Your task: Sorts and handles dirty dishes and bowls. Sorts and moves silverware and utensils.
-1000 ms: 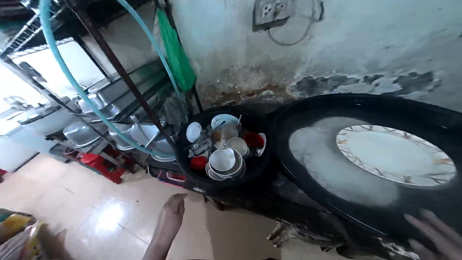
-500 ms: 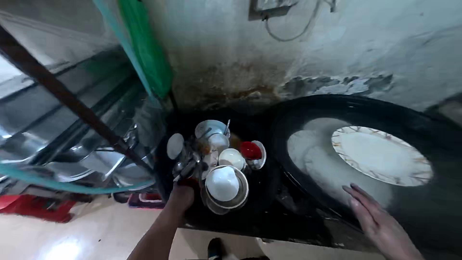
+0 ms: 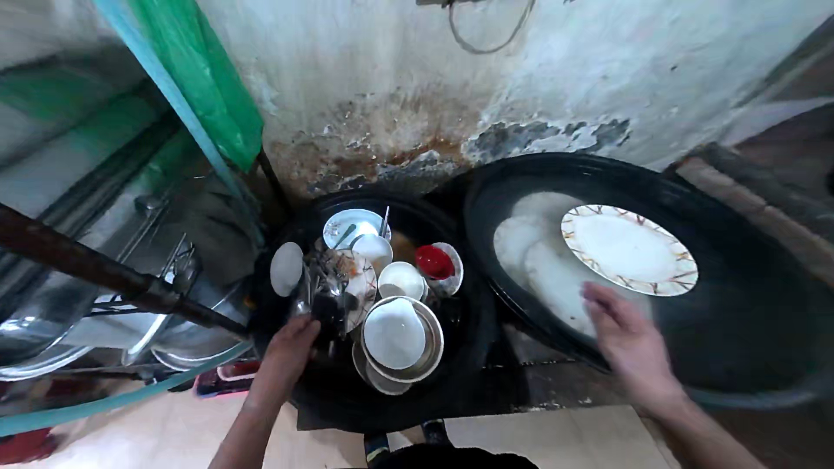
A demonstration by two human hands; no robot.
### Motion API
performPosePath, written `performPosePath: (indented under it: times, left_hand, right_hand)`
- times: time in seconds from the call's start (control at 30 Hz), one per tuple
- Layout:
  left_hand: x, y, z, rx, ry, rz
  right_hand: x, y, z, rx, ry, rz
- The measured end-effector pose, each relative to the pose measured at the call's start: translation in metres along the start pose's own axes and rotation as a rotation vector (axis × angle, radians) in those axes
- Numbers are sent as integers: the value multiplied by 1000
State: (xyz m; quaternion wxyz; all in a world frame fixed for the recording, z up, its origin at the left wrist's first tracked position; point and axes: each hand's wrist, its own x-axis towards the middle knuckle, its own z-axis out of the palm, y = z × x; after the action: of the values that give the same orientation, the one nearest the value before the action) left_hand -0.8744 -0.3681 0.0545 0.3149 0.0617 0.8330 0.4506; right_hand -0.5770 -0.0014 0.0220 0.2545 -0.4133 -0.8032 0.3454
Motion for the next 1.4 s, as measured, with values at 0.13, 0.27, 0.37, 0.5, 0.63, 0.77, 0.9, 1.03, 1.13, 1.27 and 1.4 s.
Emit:
performPosePath:
  times: [0.13, 0.27, 0.37, 0.5, 0.63, 0.77, 0.9, 1.03, 1.13, 1.27, 1.4]
  left_hand:
    - [-30, -1, 56, 523, 31, 622]
    - [-13, -17, 105, 976, -29, 925]
    - [-10, -17, 116, 996, -152, 765]
    - [-12, -24, 104, 585, 12, 542]
    - [3, -31, 90, 169, 110, 199]
    - [10, -25, 92, 143, 72, 142]
    - [11, -28, 92, 146, 58, 167]
    - [9, -28, 90, 141, 44, 136]
    - [6, -29, 87, 125, 53, 117]
    - [5, -27, 81, 48, 49, 42]
    - [7, -28, 77, -37, 54, -51]
  right_hand:
    - [21, -60, 79, -257, -346, -506]
    - [57, -95, 143, -500, -854, -283]
    - [78, -85, 171, -551, -995, -182]
    - [76, -83, 155, -146, -708, -88]
    - [56, -93, 133, 68, -512, -320]
    - [66, -90, 139, -221, -643, -354]
    - [75, -92, 149, -631, -977, -226]
    - [70, -76, 166, -683, -900, -334]
    - [75, -82, 171, -730, -869, -325]
    - [86, -86, 173, -719, -880, -290]
    - [84, -78, 189, -774, -869, -339]
